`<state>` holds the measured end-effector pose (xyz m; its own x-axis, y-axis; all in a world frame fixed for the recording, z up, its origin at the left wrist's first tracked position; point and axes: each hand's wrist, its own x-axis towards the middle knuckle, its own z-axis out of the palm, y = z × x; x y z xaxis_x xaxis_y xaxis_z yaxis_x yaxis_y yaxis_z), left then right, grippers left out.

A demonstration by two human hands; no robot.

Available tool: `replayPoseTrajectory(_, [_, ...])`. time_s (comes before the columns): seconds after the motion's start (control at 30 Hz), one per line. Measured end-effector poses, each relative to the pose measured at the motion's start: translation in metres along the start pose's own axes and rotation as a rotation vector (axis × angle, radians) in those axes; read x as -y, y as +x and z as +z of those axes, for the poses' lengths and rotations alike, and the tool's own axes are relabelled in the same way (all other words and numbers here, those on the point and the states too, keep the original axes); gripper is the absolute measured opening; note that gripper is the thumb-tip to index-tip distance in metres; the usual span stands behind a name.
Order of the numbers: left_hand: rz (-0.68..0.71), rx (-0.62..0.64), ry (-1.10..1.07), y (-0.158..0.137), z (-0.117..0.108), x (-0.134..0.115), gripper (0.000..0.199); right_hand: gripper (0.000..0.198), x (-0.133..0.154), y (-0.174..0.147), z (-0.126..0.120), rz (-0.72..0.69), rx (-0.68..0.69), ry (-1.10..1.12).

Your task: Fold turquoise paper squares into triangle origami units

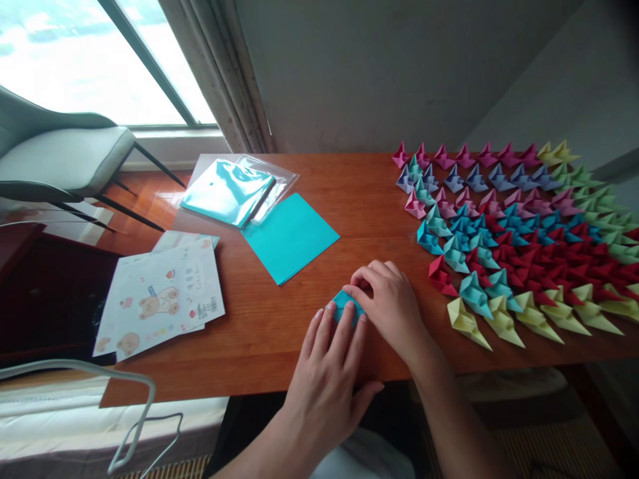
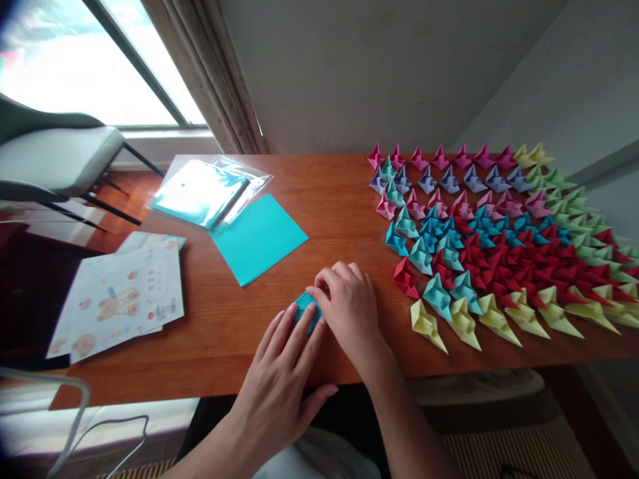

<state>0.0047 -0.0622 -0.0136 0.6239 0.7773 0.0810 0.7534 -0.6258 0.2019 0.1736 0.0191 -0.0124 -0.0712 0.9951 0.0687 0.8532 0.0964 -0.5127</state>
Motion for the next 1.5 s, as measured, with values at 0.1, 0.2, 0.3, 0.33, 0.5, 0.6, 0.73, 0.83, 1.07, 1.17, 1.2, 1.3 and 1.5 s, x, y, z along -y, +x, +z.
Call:
replayPoseTrajectory(0.1, [-0.026, 0.017, 0.003, 0.001, 0.0, -0.005, 0.082, 0.015, 0.0, 0.0, 0.0, -0.006, -0.007, -0.002])
replayPoseTrajectory(0.2, [-0.033, 0.037, 0.019, 0.003, -0.002, -0.009, 0.083, 0.015, 0.0, 0.0, 0.0, -0.004, -0.005, -0.009])
replayPoseTrajectory(0.3, [-0.032, 0.074, 0.026, 0.005, -0.005, -0.011, 0.085, 0.015, 0.0, 0.0, 0.001, -0.004, -0.002, -0.011])
replayPoseTrajectory(0.33, [-0.029, 0.084, 0.027, 0.005, -0.006, -0.011, 0.087, 0.016, 0.0, 0.0, 0.001, -0.007, -0.003, -0.011])
replayPoseTrajectory(0.5, [0.011, 0.073, 0.031, 0.005, -0.01, -0.005, 0.084, 0.016, -0.002, 0.0, 0.002, -0.022, -0.017, -0.02])
replayPoseTrajectory(0.6, [0.029, 0.04, 0.044, 0.005, -0.013, 0.002, 0.074, 0.017, -0.002, 0.0, 0.002, -0.023, -0.021, -0.034])
replayPoseTrajectory(0.73, [0.076, 0.027, 0.051, 0.003, -0.017, 0.009, 0.068, 0.017, -0.001, 0.0, 0.002, -0.016, -0.02, -0.039])
replayPoseTrajectory(0.83, [0.095, 0.03, 0.067, 0.003, -0.017, 0.01, 0.069, 0.016, -0.001, 0.0, 0.003, -0.013, -0.016, -0.036])
replayPoseTrajectory(1.07, [0.049, 0.081, 0.046, 0.008, -0.016, 0.001, 0.077, 0.016, -0.001, -0.001, 0.002, -0.021, -0.025, -0.034])
replayPoseTrajectory(1.17, [0.015, 0.099, 0.06, 0.009, -0.016, -0.009, 0.082, 0.015, 0.0, -0.001, 0.002, -0.017, -0.017, -0.032])
replayPoseTrajectory(1.2, [0.006, 0.107, 0.071, 0.01, -0.016, -0.012, 0.084, 0.015, 0.0, -0.001, 0.002, -0.018, -0.017, -0.033])
replayPoseTrajectory(1.3, [-0.002, 0.14, 0.104, 0.015, -0.019, -0.021, 0.089, 0.015, -0.001, -0.001, 0.002, -0.028, -0.021, -0.036])
replayPoseTrajectory(1.5, [0.001, 0.175, 0.127, 0.023, -0.026, -0.024, 0.088, 0.016, -0.001, 0.0, 0.002, -0.018, -0.02, -0.032])
